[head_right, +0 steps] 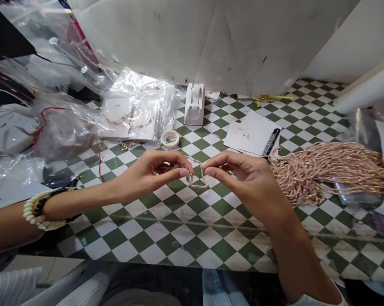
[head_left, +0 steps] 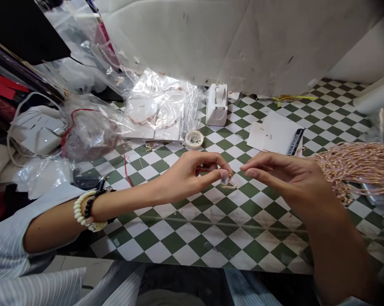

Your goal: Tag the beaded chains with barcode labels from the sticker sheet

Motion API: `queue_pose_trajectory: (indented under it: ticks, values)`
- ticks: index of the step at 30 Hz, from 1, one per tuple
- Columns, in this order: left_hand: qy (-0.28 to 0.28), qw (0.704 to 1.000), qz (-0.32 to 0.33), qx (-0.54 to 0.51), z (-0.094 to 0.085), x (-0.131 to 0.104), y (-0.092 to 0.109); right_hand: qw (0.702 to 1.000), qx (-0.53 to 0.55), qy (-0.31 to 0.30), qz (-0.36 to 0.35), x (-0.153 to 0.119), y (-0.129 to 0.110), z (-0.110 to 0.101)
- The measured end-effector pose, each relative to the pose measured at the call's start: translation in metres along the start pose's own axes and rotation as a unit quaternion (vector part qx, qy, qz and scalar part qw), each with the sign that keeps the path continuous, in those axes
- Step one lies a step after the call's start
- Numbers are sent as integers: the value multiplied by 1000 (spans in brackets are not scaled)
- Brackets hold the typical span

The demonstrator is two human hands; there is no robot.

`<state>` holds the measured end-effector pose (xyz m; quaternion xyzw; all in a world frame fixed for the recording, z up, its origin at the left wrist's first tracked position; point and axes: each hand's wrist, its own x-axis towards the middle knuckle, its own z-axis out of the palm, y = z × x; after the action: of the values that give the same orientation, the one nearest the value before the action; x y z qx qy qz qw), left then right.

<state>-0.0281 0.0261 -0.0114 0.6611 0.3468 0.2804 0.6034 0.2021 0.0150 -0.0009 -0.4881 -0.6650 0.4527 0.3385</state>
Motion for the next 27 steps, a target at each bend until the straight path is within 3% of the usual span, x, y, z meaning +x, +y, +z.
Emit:
queue_pose_trajectory:
  ticks: [7,11,16,23,27]
  values:
    - [8,996,-64,-58,1,0,0,995,63,-65,31,-2,8,19]
    - [19,995,-65,-74,0,-1,0,992,94,-71,38,-2,10,24]
    - [39,995,-79,-55,-4,0,-1,997,41,-43,42,-3,7,23]
    - [-24,990,-127,-56,-9,0,-4,999,-10,3,32,-6,8,19]
    - [-31,990,-131,-45,-9,0,-4,998,-51,29,24,-6,6,18]
